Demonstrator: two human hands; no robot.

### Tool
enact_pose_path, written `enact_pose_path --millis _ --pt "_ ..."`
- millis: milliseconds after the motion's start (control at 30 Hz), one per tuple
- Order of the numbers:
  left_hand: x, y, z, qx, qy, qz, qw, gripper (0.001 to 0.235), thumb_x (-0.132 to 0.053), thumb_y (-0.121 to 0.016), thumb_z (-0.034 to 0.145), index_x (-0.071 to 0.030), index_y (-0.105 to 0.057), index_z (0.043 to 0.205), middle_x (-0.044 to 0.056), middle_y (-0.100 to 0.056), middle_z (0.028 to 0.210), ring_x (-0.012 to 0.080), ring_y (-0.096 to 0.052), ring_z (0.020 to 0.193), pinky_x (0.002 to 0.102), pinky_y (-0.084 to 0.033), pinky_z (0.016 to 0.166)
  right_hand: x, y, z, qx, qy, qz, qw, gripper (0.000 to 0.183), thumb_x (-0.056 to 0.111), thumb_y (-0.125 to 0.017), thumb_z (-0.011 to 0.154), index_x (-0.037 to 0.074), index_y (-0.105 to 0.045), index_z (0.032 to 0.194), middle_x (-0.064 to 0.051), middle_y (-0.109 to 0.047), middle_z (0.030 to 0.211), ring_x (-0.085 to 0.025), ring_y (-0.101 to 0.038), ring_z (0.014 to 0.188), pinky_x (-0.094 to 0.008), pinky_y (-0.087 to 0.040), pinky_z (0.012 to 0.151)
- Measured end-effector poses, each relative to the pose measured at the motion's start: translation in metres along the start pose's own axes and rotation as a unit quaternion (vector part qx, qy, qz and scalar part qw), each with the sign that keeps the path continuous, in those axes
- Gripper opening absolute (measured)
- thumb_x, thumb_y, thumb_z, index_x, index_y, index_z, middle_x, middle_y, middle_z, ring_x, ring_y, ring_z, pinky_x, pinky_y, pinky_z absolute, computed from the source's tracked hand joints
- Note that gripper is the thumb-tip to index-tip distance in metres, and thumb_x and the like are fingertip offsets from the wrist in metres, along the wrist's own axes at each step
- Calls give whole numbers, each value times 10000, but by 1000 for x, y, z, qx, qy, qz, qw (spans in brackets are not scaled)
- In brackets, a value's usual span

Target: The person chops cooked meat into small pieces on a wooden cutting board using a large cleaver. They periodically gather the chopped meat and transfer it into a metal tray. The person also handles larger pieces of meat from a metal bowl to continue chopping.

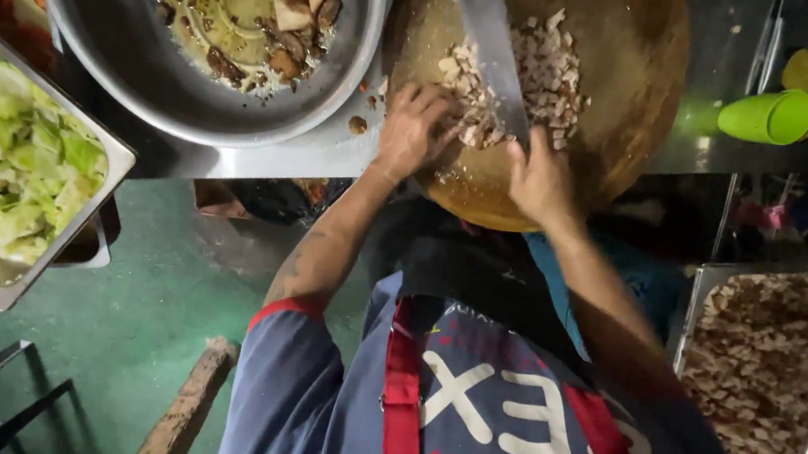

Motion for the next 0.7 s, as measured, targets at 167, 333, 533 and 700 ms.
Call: enact_pose_path --millis 167,333,533,700 --pt "-23 49 7 -36 33 -29 998 653 -602 -852 782 -179 -609 1217 99 -534 1359 434 -470 1293 552 -428 1041 5 -4 1 -9 34 23 999 295 412 -538 1054 158 -543 1204 -269 -693 748 -495 -722 784 -562 -571 623" --pt "-20 41 10 83 198 5 977 1439 -701 -1014 506 -118 -249 1576 313 -180 1629 599 -266 1458 663 -251 1220 -20 -26 6 -21 23 10 999 358 368 -538 1064 110 -525 1311 -345 -673 776 -530 -710 814 -594 -553 651" --pt "-86 56 47 223 198 159 941 1207 -701 -717 793 40 -205 1597 311 -295 1625 455 -187 1548 542 -17 1280 -53 -29 10 42 -39 32 998 411 445 -508 1059 146 -529 1340 -368 -693 901 -537 -706 906 -589 -572 740" --pt "-71 -32 57 365 162 195 896 1354 -962 -431 891 51 150 1576 247 131 1678 377 108 1564 500 37 1316 -76 -19 21 3 3 45 999 382 366 -498 1060 55 -537 1278 -380 -665 877 -642 -601 774 -679 -437 614"
Point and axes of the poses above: each hand's wrist, its own z-axis towards the middle knuckle, its own y-axis out of the back of the hand, x = y × z, the point moved 4 cm from there along z, towards the middle knuckle
